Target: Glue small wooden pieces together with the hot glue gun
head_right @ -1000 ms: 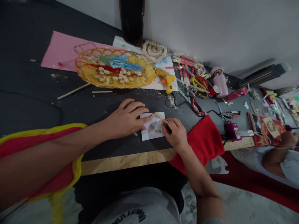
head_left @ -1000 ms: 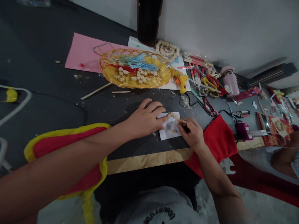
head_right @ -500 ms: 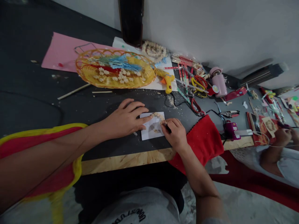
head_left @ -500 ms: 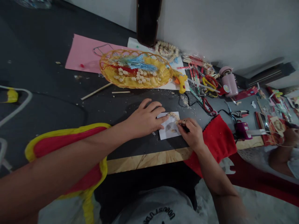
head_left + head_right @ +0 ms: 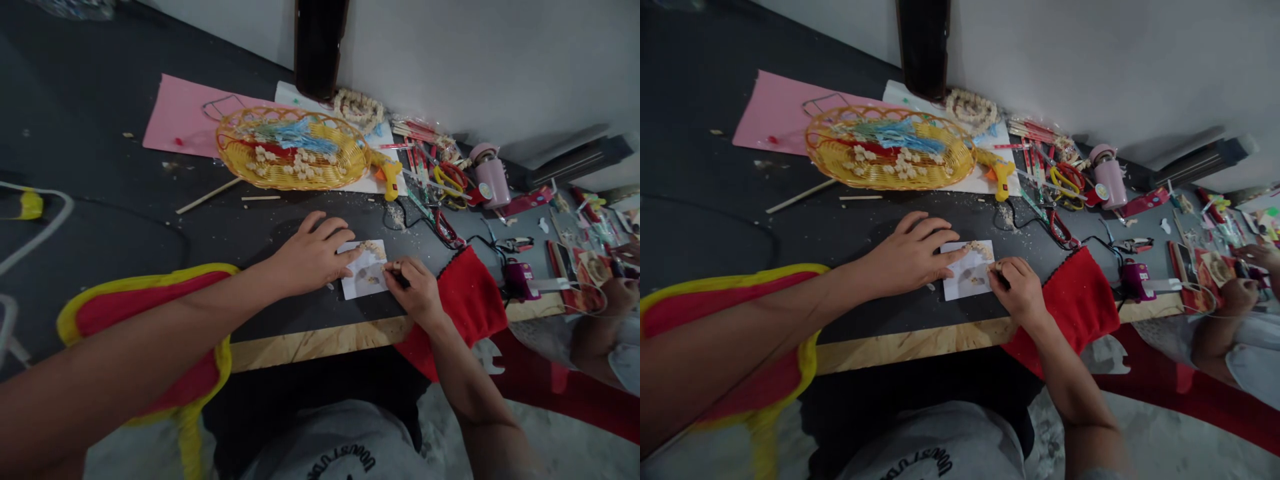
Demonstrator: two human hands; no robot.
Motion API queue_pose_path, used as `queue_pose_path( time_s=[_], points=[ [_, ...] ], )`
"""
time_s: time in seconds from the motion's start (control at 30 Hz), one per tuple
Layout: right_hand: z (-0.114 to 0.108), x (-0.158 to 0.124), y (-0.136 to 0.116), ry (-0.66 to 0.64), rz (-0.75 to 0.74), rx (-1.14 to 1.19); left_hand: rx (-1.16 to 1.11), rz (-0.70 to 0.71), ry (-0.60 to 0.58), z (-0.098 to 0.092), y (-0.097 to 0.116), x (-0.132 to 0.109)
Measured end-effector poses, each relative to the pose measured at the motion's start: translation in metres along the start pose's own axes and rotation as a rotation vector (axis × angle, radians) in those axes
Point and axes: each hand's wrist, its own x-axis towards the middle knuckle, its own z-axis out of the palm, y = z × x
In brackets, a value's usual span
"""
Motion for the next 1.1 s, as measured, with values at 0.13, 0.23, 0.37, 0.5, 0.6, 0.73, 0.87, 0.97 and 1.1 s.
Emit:
queue_pose_path(
  time_s=[0.13,0.23,0.37,0.5,0.6,0.73,0.87,0.97,1.1],
  points=[
    [-0.005,-0.001,-0.003,-0.023,-0.023,0.060,-0.017,-0.012,-0.001,-0.001,0.000,0.001],
    [-0.008,-0.002,-0.004,-0.048,-0.021,0.089,-0.028,-0.012,-0.004,-0.001,0.000,0.001],
    [-0.013,-0.003,-0.006,-0.112,0.015,0.131,-0.022,-0.004,0.021,0.000,0.000,0.001],
    [-0.019,-0.001,-0.004,-0.189,0.032,0.220,-0.016,-0.001,0.026,0.001,-0.001,0.000],
    [-0.019,0.006,0.000,-0.135,0.067,0.187,0.000,0.001,0.008,0.001,-0.001,0.000],
    [-0.013,0.018,0.007,-0.062,0.147,0.095,0.016,0.012,-0.010,0.000,-0.001,0.001],
    [-0.008,0.031,0.010,-0.060,0.124,0.095,0.030,0.005,-0.004,0.001,-0.001,0.001],
    [-0.009,0.043,0.012,-0.089,0.090,0.105,0.038,0.013,0.000,0.002,-0.001,0.001],
    [-0.009,0.059,0.018,-0.157,0.098,0.145,0.009,0.011,0.022,0.001,-0.001,0.001]
  ],
)
